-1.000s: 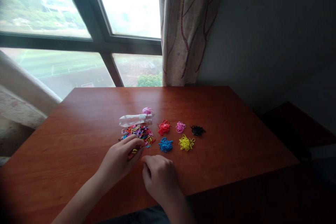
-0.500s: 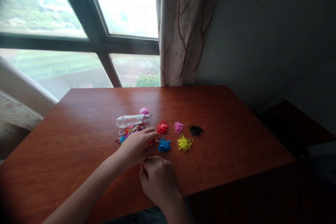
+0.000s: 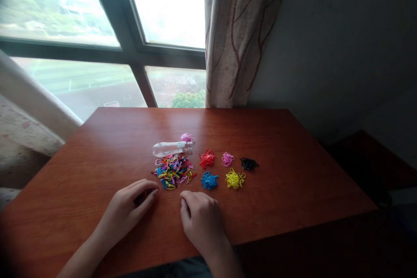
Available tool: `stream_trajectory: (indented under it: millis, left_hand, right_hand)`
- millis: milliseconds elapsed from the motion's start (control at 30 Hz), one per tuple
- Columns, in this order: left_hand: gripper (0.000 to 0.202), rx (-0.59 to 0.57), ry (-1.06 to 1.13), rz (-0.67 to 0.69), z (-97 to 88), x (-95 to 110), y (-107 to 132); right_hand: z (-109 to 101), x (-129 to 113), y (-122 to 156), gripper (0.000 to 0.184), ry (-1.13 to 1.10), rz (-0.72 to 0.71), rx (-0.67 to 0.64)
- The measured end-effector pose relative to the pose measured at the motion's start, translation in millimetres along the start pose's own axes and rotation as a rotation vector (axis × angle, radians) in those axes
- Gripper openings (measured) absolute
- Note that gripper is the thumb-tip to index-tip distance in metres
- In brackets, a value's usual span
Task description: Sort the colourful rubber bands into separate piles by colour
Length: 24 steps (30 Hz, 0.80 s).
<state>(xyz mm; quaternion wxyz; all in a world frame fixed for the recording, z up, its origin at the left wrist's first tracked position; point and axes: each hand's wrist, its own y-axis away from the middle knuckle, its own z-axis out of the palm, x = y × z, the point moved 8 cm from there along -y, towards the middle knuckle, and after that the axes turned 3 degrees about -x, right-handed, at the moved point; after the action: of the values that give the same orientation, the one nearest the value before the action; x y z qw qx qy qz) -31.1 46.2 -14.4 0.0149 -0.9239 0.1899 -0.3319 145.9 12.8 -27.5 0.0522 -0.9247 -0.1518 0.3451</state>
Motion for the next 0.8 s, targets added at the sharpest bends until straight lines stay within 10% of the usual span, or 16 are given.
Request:
stream_trajectory:
  millis: [800]
  left_hand:
    - [0.018,-0.069,-0.144,-0.06,14.6,1,3]
  right_hand:
    - [8,6,-22,0.014,-0.055,0.153,0.127]
